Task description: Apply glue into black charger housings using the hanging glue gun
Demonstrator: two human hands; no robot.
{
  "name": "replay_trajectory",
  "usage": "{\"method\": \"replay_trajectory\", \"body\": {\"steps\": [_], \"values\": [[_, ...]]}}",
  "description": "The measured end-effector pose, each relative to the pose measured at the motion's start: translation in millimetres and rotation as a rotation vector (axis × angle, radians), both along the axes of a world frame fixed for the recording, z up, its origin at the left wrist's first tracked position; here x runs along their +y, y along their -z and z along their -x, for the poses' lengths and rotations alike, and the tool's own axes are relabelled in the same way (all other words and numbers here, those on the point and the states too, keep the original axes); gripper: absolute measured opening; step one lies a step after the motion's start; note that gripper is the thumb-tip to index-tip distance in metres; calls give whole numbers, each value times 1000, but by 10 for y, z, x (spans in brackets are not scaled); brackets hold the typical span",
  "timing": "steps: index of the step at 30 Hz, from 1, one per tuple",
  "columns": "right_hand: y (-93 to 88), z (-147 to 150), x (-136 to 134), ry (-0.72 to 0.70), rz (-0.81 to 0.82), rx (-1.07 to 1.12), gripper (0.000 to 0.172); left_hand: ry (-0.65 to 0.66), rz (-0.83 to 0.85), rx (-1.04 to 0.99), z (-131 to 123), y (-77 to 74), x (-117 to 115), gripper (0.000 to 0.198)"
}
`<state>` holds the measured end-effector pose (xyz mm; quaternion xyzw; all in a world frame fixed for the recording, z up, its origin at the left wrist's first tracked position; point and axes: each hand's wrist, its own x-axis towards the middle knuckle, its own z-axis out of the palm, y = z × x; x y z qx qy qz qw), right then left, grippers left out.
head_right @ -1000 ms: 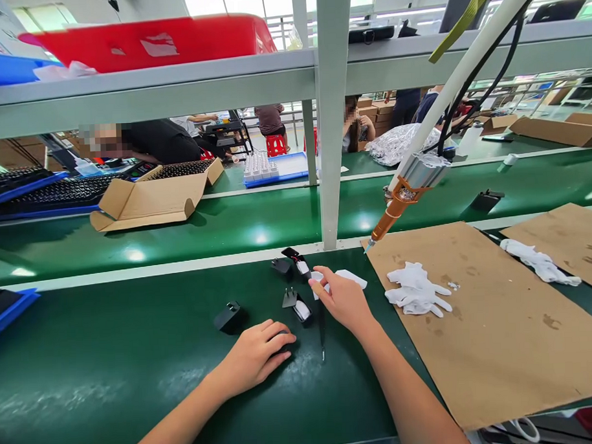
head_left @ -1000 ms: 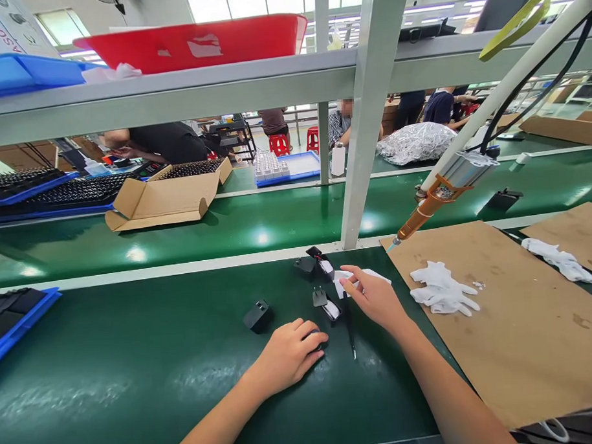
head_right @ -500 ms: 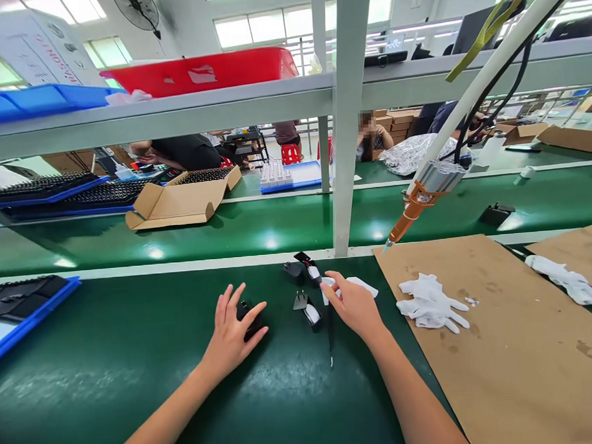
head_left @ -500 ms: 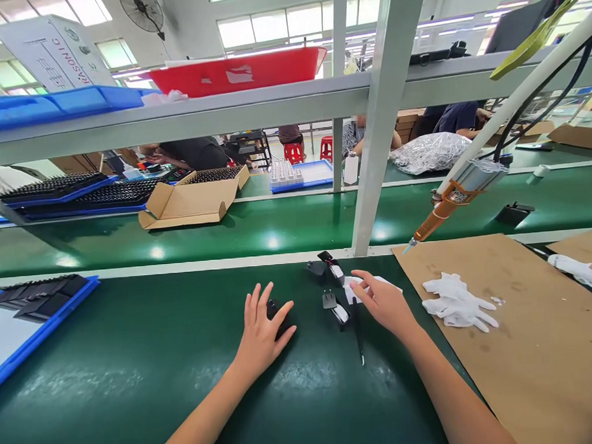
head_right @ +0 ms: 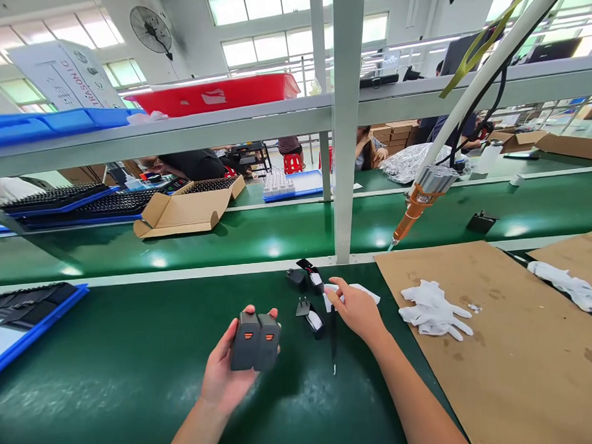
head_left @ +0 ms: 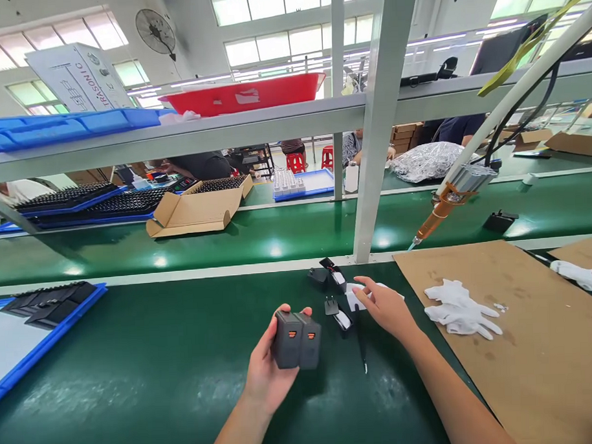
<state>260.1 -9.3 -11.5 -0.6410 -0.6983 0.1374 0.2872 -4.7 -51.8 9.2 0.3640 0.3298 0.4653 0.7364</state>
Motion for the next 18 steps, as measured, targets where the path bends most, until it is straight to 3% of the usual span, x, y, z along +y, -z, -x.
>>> {"method": "replay_trajectory", "body": {"steps": [4,18], "values": [[-7,2,-4,-3,12,-9,44,63,8,-86,-124,-68,-107,41],[-23,-3,-8,5,-53,64,39,69,-126,6,-135,-112,-135,33]]}}
